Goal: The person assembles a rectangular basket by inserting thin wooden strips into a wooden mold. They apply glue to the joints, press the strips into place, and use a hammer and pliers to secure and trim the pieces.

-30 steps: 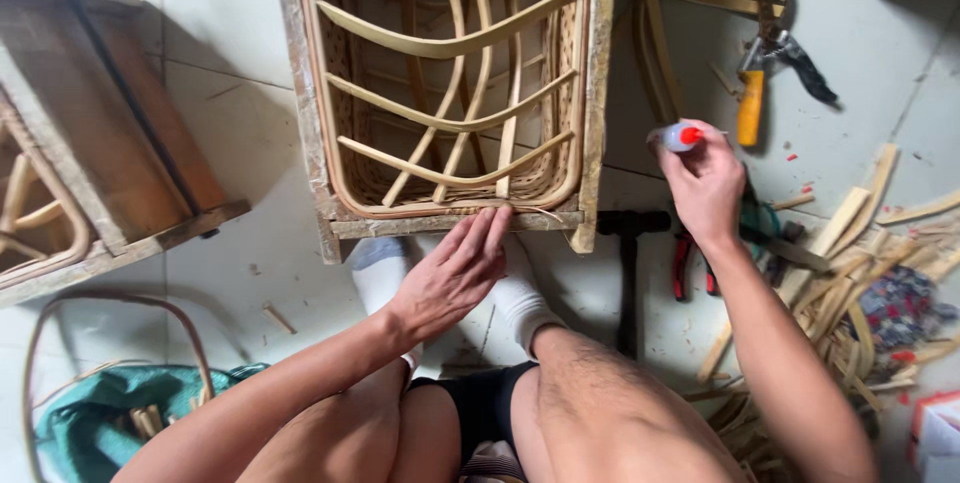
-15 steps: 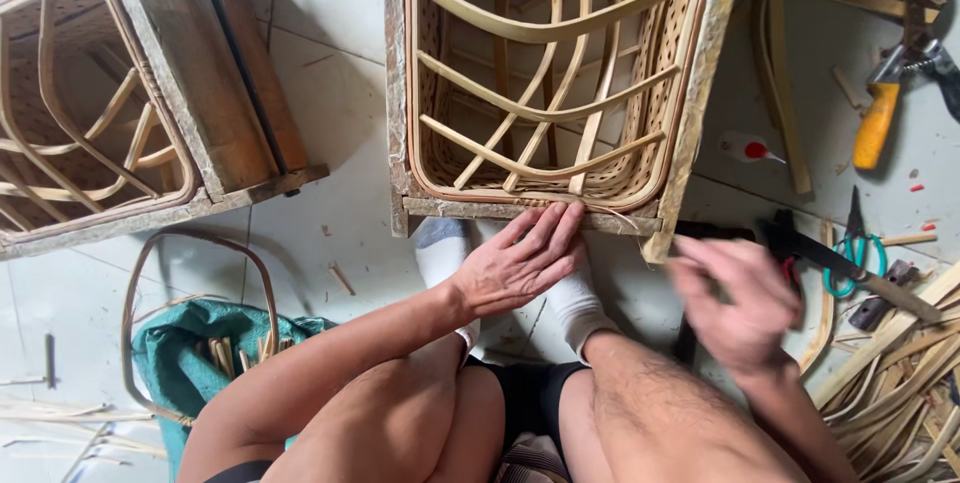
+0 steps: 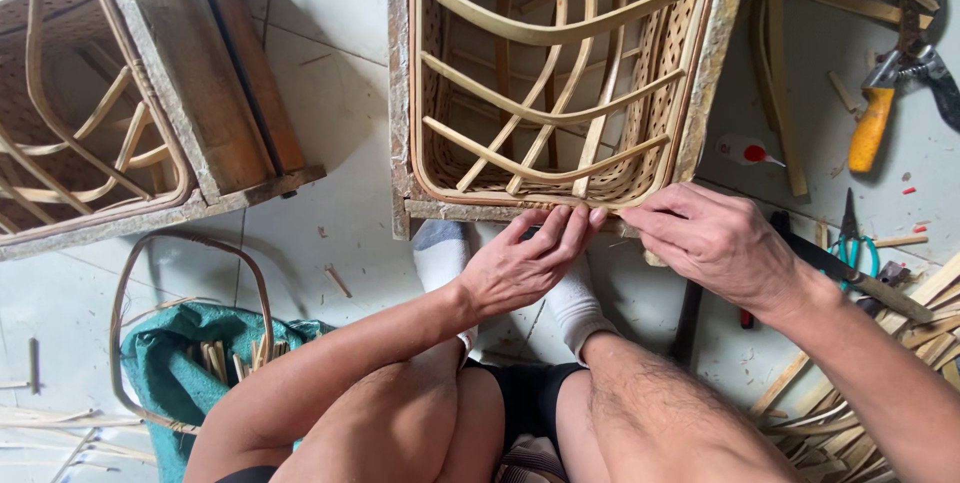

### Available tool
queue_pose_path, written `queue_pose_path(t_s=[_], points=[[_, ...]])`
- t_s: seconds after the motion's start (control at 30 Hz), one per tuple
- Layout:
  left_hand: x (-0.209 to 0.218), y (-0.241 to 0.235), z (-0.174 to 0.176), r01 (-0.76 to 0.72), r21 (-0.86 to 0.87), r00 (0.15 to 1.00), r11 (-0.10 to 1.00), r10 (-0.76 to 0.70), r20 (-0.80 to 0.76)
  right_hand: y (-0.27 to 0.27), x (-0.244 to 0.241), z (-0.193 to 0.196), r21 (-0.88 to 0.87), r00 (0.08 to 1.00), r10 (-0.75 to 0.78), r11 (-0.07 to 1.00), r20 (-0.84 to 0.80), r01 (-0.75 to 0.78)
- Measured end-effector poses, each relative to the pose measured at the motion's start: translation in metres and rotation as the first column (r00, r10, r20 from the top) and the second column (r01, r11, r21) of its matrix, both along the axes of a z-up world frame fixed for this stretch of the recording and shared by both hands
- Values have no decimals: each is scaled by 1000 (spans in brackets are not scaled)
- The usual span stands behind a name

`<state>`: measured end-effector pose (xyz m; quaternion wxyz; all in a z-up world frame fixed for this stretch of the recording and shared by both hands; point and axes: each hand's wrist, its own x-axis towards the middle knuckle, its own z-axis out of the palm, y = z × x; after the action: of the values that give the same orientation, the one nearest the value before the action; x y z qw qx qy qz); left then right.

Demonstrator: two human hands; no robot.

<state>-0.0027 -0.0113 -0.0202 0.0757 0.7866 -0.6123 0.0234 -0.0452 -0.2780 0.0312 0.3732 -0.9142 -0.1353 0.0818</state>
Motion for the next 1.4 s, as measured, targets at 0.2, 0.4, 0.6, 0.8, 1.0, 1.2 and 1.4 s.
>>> queue_pose_path(t_s=[0.2,0.4,0.6,0.8,1.0,1.2,1.4], points=[[1,1,4,-13,11,1000,1000,13,20,-4,15,6,-111,977,212,972,15,-209],[0,-2,6,-42,-7,999,999,41,-18,-9,21,6,-129,960,279,953,7,-276],[-1,-3,5,-29,20,999,999,29,-23,-11,22,2,-31,981,75,996,-176,-81],[-3,-8,2,-47,2,999,999,47,21,-9,39,7,-62,921,72,993,-383,-103],[-3,-12,1,-24,12,999,1000,25,-23,-15,56,13,-41,884,140,984,-445,-176],[-1,-12,1,-42,-18,996,999,40,-80,-15,63,15,-29,858,173,976,-484,-214],[3,-15,7,-28,-6,991,1000,27,-128,-10,67,19,-161,798,197,925,-569,-343]])
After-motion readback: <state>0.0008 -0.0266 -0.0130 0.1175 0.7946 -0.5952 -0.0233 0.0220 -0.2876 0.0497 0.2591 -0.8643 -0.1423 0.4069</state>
